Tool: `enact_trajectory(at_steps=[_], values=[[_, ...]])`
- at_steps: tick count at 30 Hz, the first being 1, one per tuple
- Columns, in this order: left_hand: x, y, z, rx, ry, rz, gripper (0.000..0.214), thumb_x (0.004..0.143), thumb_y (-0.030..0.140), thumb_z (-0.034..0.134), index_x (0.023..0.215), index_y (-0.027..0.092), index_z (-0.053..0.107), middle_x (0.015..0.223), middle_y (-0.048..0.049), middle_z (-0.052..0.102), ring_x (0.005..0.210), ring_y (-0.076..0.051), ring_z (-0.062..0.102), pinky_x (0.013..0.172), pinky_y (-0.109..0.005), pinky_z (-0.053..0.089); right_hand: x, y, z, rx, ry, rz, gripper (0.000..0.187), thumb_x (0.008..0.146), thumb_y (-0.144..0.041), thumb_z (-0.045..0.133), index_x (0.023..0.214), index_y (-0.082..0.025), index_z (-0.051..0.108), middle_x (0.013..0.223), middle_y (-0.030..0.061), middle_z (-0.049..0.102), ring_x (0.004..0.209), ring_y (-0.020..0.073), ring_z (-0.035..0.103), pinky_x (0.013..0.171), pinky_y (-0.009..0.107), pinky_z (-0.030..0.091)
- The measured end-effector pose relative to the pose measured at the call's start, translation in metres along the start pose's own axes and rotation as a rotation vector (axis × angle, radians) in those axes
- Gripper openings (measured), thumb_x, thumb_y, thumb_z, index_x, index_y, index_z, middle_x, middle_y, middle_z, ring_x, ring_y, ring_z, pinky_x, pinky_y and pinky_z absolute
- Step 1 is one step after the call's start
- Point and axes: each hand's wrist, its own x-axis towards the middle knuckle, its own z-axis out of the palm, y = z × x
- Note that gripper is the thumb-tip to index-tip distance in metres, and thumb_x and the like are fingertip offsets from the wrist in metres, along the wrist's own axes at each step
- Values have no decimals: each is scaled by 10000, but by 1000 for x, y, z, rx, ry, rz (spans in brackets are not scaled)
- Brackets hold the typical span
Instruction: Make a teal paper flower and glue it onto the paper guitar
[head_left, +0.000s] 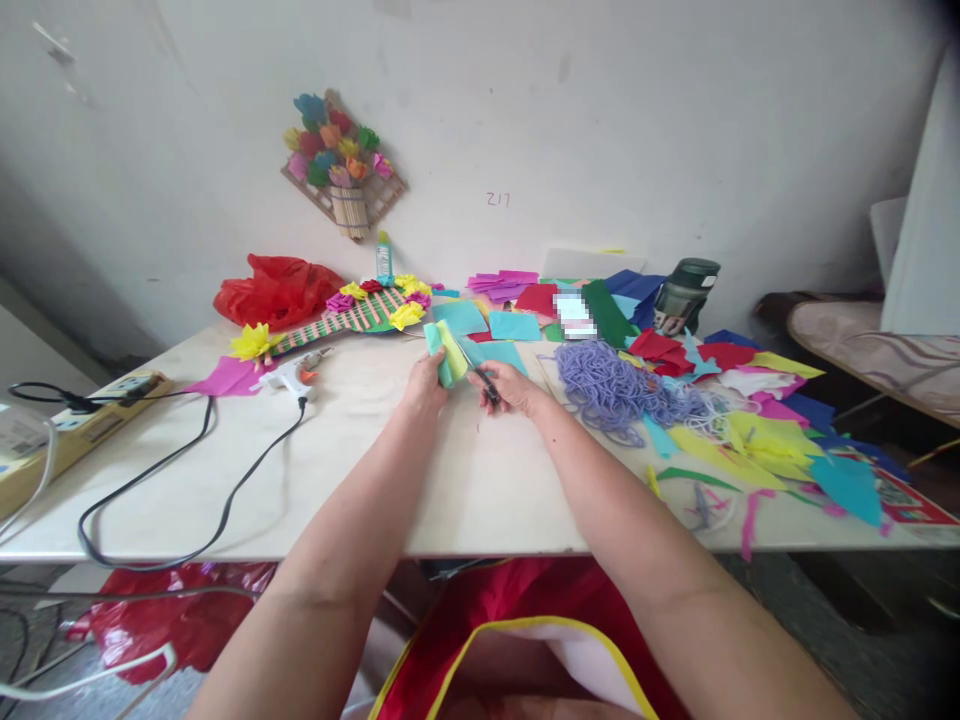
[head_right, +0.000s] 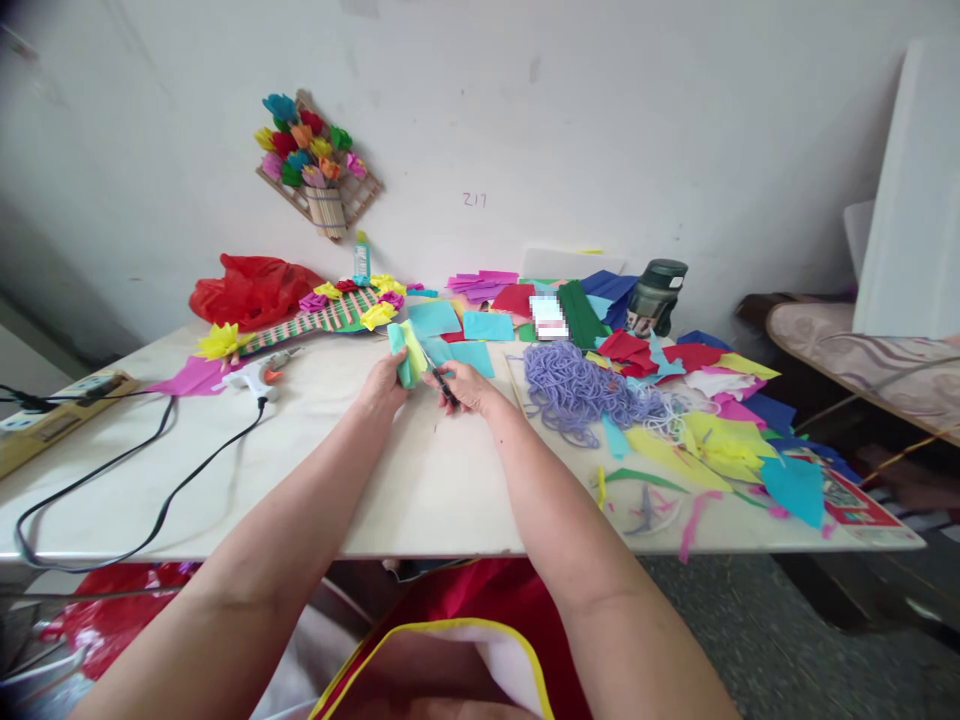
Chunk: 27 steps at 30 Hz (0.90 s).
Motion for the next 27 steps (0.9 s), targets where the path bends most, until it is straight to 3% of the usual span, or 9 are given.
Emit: enact_trajectory(at_steps=[8, 14, 21, 27], values=[[-4, 4, 4, 20, 36, 22, 88, 797, 109, 550, 862, 128, 606, 673, -29, 648, 630, -153, 629, 665, -269, 520, -1, -2, 2, 36, 29, -29, 310, 781, -464, 642, 817, -172, 546, 533, -60, 572, 359, 55, 515, 262, 153, 273], [-2, 3, 2, 48, 5, 89, 120, 784, 123, 555, 889, 135, 612, 686, -26, 650, 672, -160, 641, 671, -262, 508, 1, -3, 5, 49, 26, -57, 323, 759, -464, 664, 767, -165, 543, 505, -56, 560, 342, 50, 492, 266, 158, 219], [-5, 4, 4, 55, 27, 79, 48, 766, 113, 559, 801, 140, 579, 671, -25, 634, 619, -153, 623, 649, -273, 499, 8, 2, 4, 124, 4, -79, 335, 726, -464, 693, 798, -167, 555, 460, -70, 548, 325, 52, 454, 343, 165, 329], [-6, 4, 3, 77, 29, 81, 32, 764, 121, 568, 781, 148, 576, 656, -17, 628, 581, -135, 602, 617, -254, 491, 2, -5, 5, 84, 23, -39, 342, 749, -460, 676, 683, -170, 509, 458, -71, 513, 326, 37, 439, 314, 156, 270]])
